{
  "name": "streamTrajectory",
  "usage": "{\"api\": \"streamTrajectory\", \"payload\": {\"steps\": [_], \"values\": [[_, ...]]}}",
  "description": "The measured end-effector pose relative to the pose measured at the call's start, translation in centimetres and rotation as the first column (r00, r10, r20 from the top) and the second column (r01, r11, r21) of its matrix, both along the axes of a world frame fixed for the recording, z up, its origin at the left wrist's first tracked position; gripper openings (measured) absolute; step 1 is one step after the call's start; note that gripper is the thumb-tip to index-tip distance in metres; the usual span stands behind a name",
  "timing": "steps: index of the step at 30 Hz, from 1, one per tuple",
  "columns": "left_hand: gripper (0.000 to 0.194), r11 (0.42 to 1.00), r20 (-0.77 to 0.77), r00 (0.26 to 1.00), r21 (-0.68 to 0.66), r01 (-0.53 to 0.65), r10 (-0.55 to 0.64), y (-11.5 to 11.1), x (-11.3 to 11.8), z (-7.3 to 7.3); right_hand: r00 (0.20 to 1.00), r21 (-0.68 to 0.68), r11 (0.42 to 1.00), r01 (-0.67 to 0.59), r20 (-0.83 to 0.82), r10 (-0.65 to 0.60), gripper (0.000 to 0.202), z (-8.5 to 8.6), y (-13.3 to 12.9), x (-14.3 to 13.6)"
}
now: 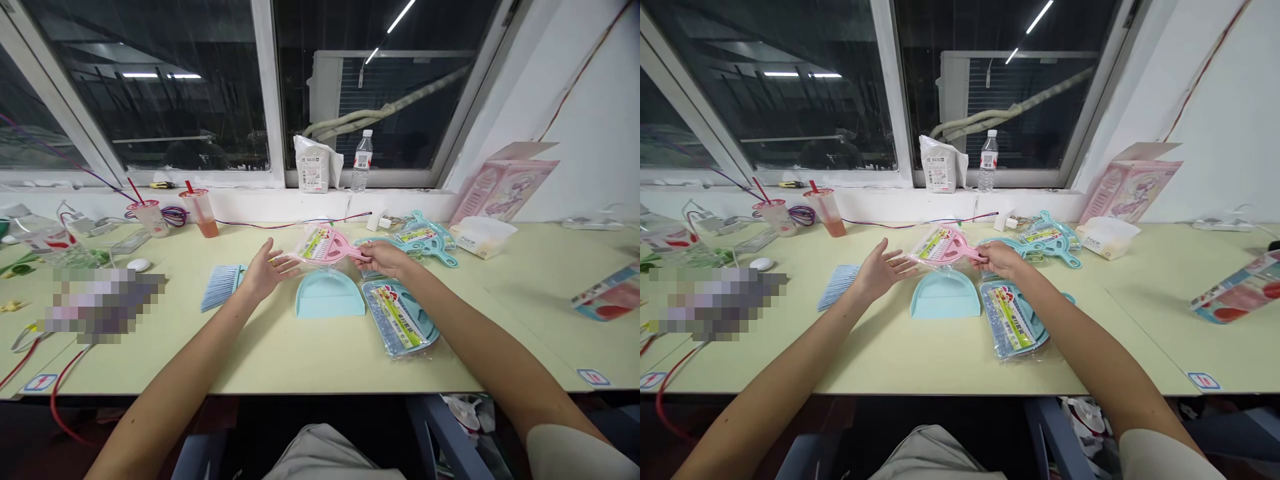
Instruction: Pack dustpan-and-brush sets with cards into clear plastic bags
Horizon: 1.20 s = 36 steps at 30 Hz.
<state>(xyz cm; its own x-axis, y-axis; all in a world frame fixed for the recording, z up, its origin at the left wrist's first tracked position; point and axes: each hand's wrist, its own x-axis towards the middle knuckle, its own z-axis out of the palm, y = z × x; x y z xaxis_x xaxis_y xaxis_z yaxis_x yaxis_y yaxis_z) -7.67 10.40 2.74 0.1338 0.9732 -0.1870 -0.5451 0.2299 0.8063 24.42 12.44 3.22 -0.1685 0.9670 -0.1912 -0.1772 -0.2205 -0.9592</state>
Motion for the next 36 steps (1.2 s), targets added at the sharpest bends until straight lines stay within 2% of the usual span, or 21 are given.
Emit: {"api": "streamTrajectory", "payload": {"steps": [2, 5, 7, 9, 13, 15, 17, 19, 21, 24, 26, 29, 36], "values": [[0.049, 0.996, 0.013, 0.997, 0.054, 0.076, -0.076, -0.5, 0.7, -0.2, 0.999, 0.026, 0.999, 0.035, 0.018, -0.036, 0.016, 0.3, -0.5, -0.7], [0.041, 0.976, -0.001, 0.986, 0.140, 0.167, -0.169, -0.9, 1.6, -0.7, 0.999, 0.036, 0.999, -0.005, 0.040, 0.003, 0.014, 0.8, -1.6, -2.1], [0.032, 0.973, -0.016, 0.990, 0.182, 0.140, -0.139, -0.9, 1.9, -1.1, 0.995, 0.028, 0.997, -0.074, 0.062, 0.072, 0.013, 1.0, -2.4, -2.9], [0.022, 0.977, -0.038, 0.998, 0.204, 0.059, -0.052, -0.6, 2.0, -1.5, 0.981, 0.017, 0.986, -0.163, 0.113, 0.160, 0.012, 1.3, -3.0, -3.3], [0.015, 0.978, -0.074, 0.995, 0.203, -0.052, 0.069, -0.2, 1.7, -1.8, 0.907, 0.000, 0.944, -0.330, 0.277, 0.317, 0.009, 2.8, -3.5, -2.4], [0.024, 0.976, -0.097, 0.993, 0.210, -0.051, 0.072, -0.3, 1.5, -1.5, 0.897, 0.029, 0.948, -0.316, 0.334, 0.289, 0.012, 3.6, -3.0, -1.4], [0.035, 0.972, -0.130, 0.991, 0.235, -0.006, 0.037, -0.6, 1.4, -1.1, 0.919, 0.079, 0.968, -0.238, 0.340, 0.198, 0.015, 4.1, -2.2, -0.4], [0.042, 0.966, -0.171, 0.985, 0.255, 0.040, 0.004, -0.9, 1.4, -0.6, 0.945, 0.115, 0.984, -0.138, 0.314, 0.096, 0.016, 4.3, -1.4, 0.1], [0.044, 0.964, -0.202, 0.979, 0.259, 0.058, -0.004, -1.3, 1.5, -0.2, 0.966, 0.120, 0.989, -0.083, 0.252, 0.050, 0.018, 4.0, -0.9, 0.1], [0.041, 0.964, -0.230, 0.973, 0.249, 0.095, -0.037, -1.9, 1.7, 0.1, 0.978, 0.067, 0.982, -0.176, 0.121, 0.168, 0.022, 3.4, -1.0, -0.4], [0.037, 0.960, -0.250, 0.966, 0.243, 0.135, -0.073, -2.1, 1.9, 0.1, 0.965, 0.029, 0.967, -0.255, 0.066, 0.252, 0.041, 3.0, -1.4, -0.9], [0.034, 0.953, -0.273, 0.958, 0.256, 0.160, -0.088, -2.3, 2.2, -0.2, 0.959, 0.045, 0.959, -0.281, 0.059, 0.279, 0.062, 2.7, -1.8, -1.4], [0.026, 0.944, -0.283, 0.959, 0.323, 0.070, 0.026, -1.8, 2.3, -0.9, 0.972, 0.113, 0.967, -0.227, 0.087, 0.218, 0.029, 2.4, -1.5, -1.4]]}}
